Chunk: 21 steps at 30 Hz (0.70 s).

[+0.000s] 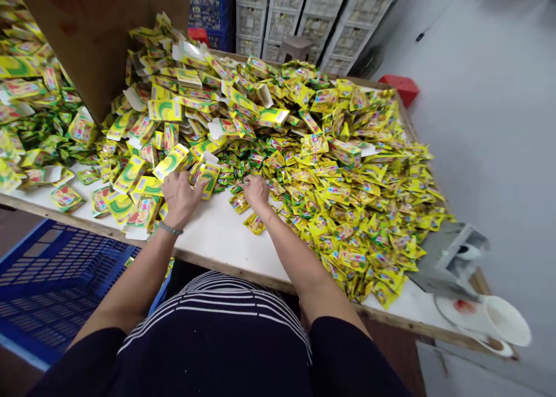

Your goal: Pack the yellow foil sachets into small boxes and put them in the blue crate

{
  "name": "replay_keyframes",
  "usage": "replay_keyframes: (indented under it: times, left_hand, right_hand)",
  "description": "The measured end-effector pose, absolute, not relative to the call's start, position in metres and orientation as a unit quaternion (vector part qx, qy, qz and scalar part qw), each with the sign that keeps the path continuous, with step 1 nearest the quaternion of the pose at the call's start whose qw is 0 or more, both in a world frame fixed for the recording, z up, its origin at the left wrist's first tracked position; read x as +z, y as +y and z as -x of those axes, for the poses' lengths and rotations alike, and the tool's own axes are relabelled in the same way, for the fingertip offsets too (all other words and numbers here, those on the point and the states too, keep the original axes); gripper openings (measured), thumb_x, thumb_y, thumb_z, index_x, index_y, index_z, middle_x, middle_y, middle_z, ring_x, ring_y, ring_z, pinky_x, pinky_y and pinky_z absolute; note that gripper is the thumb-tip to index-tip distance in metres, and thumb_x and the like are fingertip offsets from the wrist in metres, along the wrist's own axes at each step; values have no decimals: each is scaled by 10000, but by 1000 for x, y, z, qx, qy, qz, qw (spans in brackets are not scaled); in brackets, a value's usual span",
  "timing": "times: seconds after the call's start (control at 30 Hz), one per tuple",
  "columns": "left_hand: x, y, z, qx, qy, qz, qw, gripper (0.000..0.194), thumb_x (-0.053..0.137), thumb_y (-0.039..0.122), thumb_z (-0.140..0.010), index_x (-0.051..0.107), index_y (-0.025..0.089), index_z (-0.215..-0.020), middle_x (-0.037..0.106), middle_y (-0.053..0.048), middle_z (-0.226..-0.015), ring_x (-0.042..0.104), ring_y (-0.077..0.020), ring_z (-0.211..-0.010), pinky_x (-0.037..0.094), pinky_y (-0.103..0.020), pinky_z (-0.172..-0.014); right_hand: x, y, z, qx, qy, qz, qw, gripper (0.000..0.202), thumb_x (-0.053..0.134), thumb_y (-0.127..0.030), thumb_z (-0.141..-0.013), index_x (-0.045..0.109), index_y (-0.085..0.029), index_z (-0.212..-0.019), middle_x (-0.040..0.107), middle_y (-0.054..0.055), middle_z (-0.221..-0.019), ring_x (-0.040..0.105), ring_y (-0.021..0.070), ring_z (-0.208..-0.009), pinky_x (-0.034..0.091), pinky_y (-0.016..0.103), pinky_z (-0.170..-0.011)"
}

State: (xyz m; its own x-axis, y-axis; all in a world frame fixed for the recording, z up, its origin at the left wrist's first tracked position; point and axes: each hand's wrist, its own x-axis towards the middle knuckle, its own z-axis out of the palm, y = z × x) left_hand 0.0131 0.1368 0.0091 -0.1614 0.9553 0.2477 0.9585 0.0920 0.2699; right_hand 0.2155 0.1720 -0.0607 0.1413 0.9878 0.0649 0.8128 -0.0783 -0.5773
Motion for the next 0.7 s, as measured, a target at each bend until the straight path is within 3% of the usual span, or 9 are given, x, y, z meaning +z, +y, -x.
replay_keyframes:
  times: [0.17, 0.27, 0.37, 0.5, 0.6, 0.7]
  left_hand:
    - [-5, 164, -42, -159, -728, 667, -9, 418, 624, 340, -859, 570, 94, -1192, 615, -233, -1188, 528, -391, -1138, 373, -488, -945]
    - [-11, 154, -45, -168, -680, 713, -25, 346, 532, 208, -895, 558, 101, -1223, 638, -201, -1160, 555, -347, -1109, 381, -442, -931]
    - [-15, 121, -41, -149, -636, 757, 7, 284, 419, 158, -940, 610, 137, -1150, 643, -185, -1106, 565, -322, -1063, 396, -425, -900]
    - [-17, 75, -32, -72, -594, 800, -33, 296, 556, 293, -914, 635, 142, -1156, 637, -204, -1165, 551, -360, -1109, 429, -454, -900]
    - [-16, 66, -23, -48, -541, 836, -78, 651, 688, 485, -832, 539, 138, -1362, 529, -228, -1432, 413, -429, -1344, 391, -532, -1022]
    - [-11, 81, -19, -14, -495, 864, -96, 750, 716, 438, -830, 440, 162, -1471, 439, -208, -1546, 292, -423, -1460, 313, -570, -1108]
  right_hand:
    - [-62, 173, -207, 143, -640, 715, 244, 460, 713, -518, -830, 673, -148, -1100, 714, 142, -1057, 633, 277, -1023, 466, 370, -894]
    - [-63, 174, -198, 157, -637, 717, 234, 481, 775, -421, -784, 643, -139, -1151, 705, 157, -1108, 629, 281, -1047, 463, 369, -903]
    - [-61, 172, -203, 186, -609, 729, 253, 312, 752, -314, -799, 684, -184, -1075, 725, 103, -1028, 649, 248, -967, 464, 335, -835]
    - [-60, 162, -231, 219, -570, 727, 314, 141, 718, -320, -806, 715, -204, -886, 719, 42, -820, 637, 204, -782, 452, 312, -747]
    - [-65, 147, -252, 262, -541, 703, 380, 240, 732, -431, -763, 689, -195, -771, 677, 22, -693, 599, 185, -672, 455, 304, -672]
    - [-74, 131, -262, 313, -536, 665, 415, 349, 708, -546, -742, 652, -201, -732, 624, 3, -604, 567, 174, -605, 449, 294, -601]
